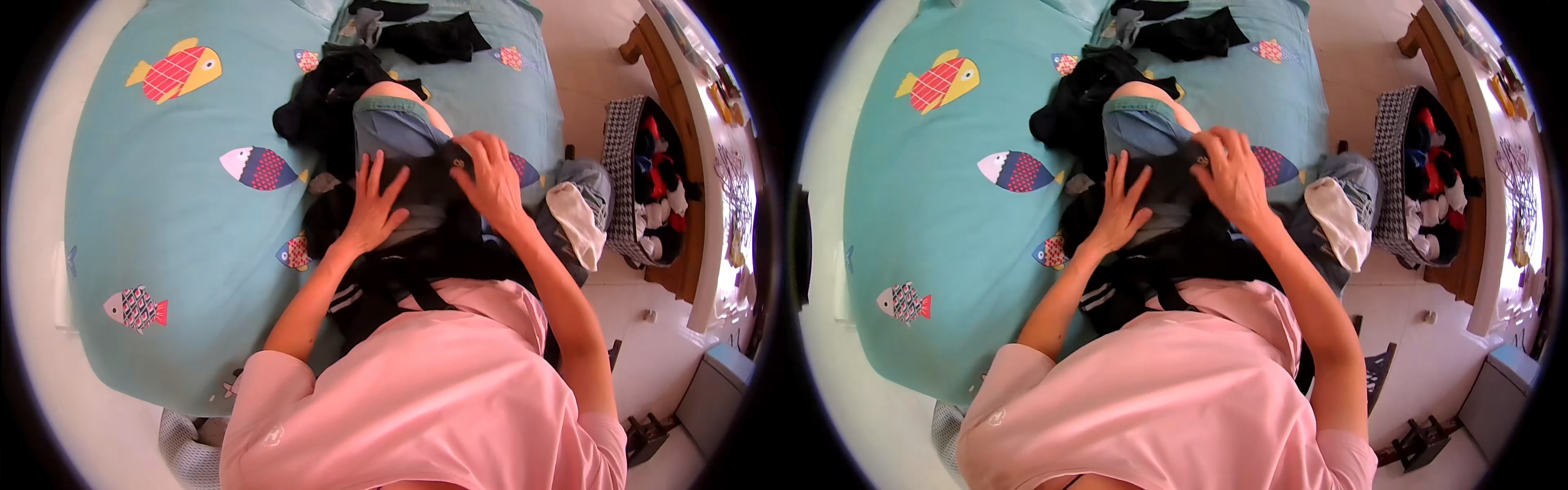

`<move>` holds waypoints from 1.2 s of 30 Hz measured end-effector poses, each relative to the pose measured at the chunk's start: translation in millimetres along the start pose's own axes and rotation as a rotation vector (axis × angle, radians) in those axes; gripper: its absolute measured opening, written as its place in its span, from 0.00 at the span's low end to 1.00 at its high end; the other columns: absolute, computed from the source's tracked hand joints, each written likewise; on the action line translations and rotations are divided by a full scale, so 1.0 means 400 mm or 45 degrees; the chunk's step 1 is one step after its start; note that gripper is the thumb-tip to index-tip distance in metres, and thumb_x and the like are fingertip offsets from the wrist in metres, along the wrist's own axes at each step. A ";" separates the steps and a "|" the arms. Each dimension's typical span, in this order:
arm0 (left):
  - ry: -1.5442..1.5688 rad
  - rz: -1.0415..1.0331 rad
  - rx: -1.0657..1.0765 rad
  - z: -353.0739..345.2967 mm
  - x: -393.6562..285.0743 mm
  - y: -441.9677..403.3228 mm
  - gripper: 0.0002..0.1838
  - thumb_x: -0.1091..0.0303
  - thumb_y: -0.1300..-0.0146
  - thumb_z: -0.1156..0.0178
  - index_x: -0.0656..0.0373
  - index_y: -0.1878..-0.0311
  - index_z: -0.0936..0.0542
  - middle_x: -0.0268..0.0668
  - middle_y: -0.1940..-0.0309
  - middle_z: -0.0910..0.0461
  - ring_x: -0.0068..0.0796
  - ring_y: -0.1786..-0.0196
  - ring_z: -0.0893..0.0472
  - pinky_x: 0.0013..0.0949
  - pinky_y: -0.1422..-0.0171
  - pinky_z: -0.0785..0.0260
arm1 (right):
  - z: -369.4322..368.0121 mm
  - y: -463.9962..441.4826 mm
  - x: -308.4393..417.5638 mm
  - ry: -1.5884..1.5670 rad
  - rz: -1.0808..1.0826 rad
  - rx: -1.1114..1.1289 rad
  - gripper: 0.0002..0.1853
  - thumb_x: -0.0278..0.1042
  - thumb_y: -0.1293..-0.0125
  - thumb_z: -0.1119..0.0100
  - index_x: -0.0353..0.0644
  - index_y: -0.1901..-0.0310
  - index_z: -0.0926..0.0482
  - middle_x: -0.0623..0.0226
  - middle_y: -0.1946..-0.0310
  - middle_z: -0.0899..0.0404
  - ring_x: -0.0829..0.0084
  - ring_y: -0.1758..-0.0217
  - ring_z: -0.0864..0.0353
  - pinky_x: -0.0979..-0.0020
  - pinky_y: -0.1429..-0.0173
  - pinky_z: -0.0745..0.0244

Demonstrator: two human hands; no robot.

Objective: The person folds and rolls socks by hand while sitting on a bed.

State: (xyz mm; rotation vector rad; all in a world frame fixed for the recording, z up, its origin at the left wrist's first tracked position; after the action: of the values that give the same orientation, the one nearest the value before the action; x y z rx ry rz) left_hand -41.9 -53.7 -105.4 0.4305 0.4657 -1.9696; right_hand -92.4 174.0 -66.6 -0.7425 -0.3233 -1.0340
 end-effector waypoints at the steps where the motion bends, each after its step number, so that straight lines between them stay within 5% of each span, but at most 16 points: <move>1: 0.060 -0.052 -0.031 0.005 -0.002 -0.005 0.28 0.49 0.37 0.51 0.46 0.35 0.37 0.47 0.29 0.65 0.57 0.28 0.67 0.60 0.31 0.65 | -0.002 0.003 0.016 -0.010 0.132 0.091 0.25 0.33 0.49 0.38 0.46 0.47 0.31 0.59 0.44 0.33 0.58 0.43 0.32 0.62 0.46 0.33; 3: 0.212 -0.046 -0.181 0.034 -0.006 -0.015 0.24 0.52 0.35 0.54 0.52 0.39 0.32 0.46 0.29 0.59 0.52 0.27 0.62 0.54 0.30 0.63 | -0.006 0.014 0.046 -0.023 0.402 0.282 0.32 0.36 0.51 0.36 0.50 0.41 0.33 0.61 0.36 0.42 0.58 0.33 0.42 0.58 0.39 0.39; 6: 0.386 0.080 -0.702 0.107 0.054 -0.108 0.16 0.66 0.33 0.55 0.65 0.47 0.30 0.44 0.35 0.41 0.40 0.30 0.47 0.37 0.30 0.53 | -0.071 0.075 0.017 0.048 0.343 0.516 0.38 0.41 0.50 0.36 0.54 0.35 0.40 0.63 0.30 0.52 0.59 0.28 0.54 0.53 0.32 0.50; 9: 0.224 -0.021 -0.428 0.157 0.183 -0.232 0.20 0.74 0.43 0.46 0.56 0.45 0.30 0.40 0.37 0.37 0.44 0.33 0.39 0.38 0.31 0.48 | -0.065 0.068 0.033 0.050 0.316 0.539 0.37 0.41 0.49 0.37 0.54 0.35 0.40 0.62 0.31 0.52 0.59 0.28 0.54 0.51 0.32 0.50; 13: -0.669 0.108 -0.097 0.127 0.283 -0.319 0.22 0.77 0.52 0.42 0.49 0.51 0.27 0.40 0.48 0.29 0.47 0.41 0.32 0.43 0.39 0.38 | -0.046 0.079 0.044 0.067 0.266 0.551 0.37 0.41 0.49 0.37 0.56 0.35 0.39 0.61 0.31 0.52 0.57 0.28 0.54 0.50 0.32 0.50; 15: -0.600 0.257 0.076 0.133 0.362 -0.389 0.20 0.76 0.54 0.42 0.48 0.55 0.25 0.40 0.53 0.27 0.46 0.47 0.28 0.43 0.45 0.33 | -0.041 0.094 0.038 0.076 0.244 0.549 0.37 0.41 0.49 0.37 0.56 0.35 0.39 0.61 0.31 0.51 0.57 0.28 0.54 0.50 0.32 0.51; 16: -0.481 0.196 -0.155 0.140 0.439 -0.423 0.14 0.77 0.55 0.44 0.52 0.62 0.24 0.40 0.60 0.26 0.46 0.55 0.25 0.44 0.53 0.31 | -0.041 0.103 0.035 0.070 0.224 0.538 0.36 0.40 0.49 0.36 0.56 0.36 0.38 0.60 0.31 0.51 0.55 0.28 0.54 0.50 0.31 0.51; 18: -0.196 0.433 -0.694 0.215 0.508 -0.492 0.15 0.78 0.57 0.48 0.56 0.63 0.22 0.44 0.66 0.22 0.47 0.57 0.23 0.39 0.53 0.30 | -0.043 0.114 0.028 0.044 0.188 0.533 0.35 0.40 0.49 0.36 0.56 0.37 0.37 0.60 0.31 0.51 0.55 0.28 0.54 0.49 0.31 0.52; 20: 0.159 0.323 -1.013 0.339 0.508 -0.528 0.15 0.76 0.57 0.47 0.60 0.61 0.21 0.45 0.69 0.20 0.40 0.63 0.20 0.32 0.55 0.30 | -0.051 0.114 0.019 0.012 0.153 0.527 0.34 0.40 0.49 0.36 0.57 0.38 0.35 0.58 0.32 0.50 0.54 0.28 0.54 0.48 0.32 0.52; 22: 0.348 0.178 -1.070 0.439 0.459 -0.535 0.15 0.76 0.58 0.47 0.61 0.62 0.22 0.37 0.72 0.21 0.26 0.67 0.23 0.28 0.58 0.31 | -0.062 0.095 0.016 -0.006 0.157 0.560 0.34 0.40 0.49 0.37 0.57 0.38 0.35 0.58 0.32 0.50 0.54 0.28 0.54 0.48 0.32 0.52; 29: 1.746 0.445 -1.013 0.495 0.496 -0.546 0.12 0.73 0.46 0.44 0.63 0.57 0.25 0.39 0.66 0.22 0.27 0.66 0.23 0.29 0.61 0.30 | -0.084 0.075 -0.006 -0.084 0.171 0.607 0.34 0.39 0.50 0.36 0.58 0.38 0.34 0.58 0.33 0.48 0.53 0.29 0.52 0.46 0.32 0.55; 30: 1.499 0.245 -0.957 0.489 0.487 -0.555 0.10 0.69 0.42 0.46 0.61 0.57 0.23 0.36 0.67 0.21 0.26 0.66 0.22 0.30 0.62 0.29 | -0.086 0.075 -0.008 -0.090 0.163 0.606 0.34 0.39 0.50 0.35 0.58 0.39 0.34 0.58 0.33 0.48 0.53 0.29 0.52 0.46 0.32 0.55; 33: 1.505 0.185 -0.970 0.500 0.449 -0.601 0.24 0.61 0.42 0.42 0.60 0.43 0.29 0.43 0.54 0.24 0.34 0.53 0.24 0.36 0.48 0.31 | -0.096 0.077 -0.013 -0.120 0.164 0.582 0.35 0.38 0.53 0.33 0.58 0.40 0.33 0.58 0.33 0.48 0.53 0.29 0.52 0.45 0.32 0.55; 35: 1.642 0.505 -0.997 0.504 0.358 -0.628 0.20 0.63 0.41 0.43 0.62 0.48 0.28 0.40 0.58 0.24 0.32 0.58 0.24 0.35 0.51 0.31 | -0.101 0.079 -0.015 -0.132 0.158 0.576 0.35 0.37 0.54 0.33 0.56 0.40 0.32 0.58 0.33 0.48 0.53 0.29 0.52 0.44 0.32 0.55; 36: 1.557 0.439 -0.919 0.491 0.335 -0.645 0.20 0.63 0.42 0.43 0.62 0.48 0.28 0.40 0.59 0.23 0.32 0.57 0.25 0.34 0.51 0.32 | -0.103 0.079 -0.015 -0.131 0.161 0.575 0.35 0.37 0.54 0.33 0.56 0.40 0.32 0.58 0.33 0.48 0.52 0.29 0.52 0.44 0.32 0.55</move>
State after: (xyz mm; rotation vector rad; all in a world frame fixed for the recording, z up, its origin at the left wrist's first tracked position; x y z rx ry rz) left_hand -349.5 -150.5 32.6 1.1126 1.6517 -0.8993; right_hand -72.0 159.2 -112.2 -0.4019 -0.5696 -0.7661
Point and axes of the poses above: each hand's wrist, its own y-axis away from the middle knuckle, its own z-axis out of the back of the hand, x = y × z, the point moved 1 cm from there along -y, towards the middle knuckle
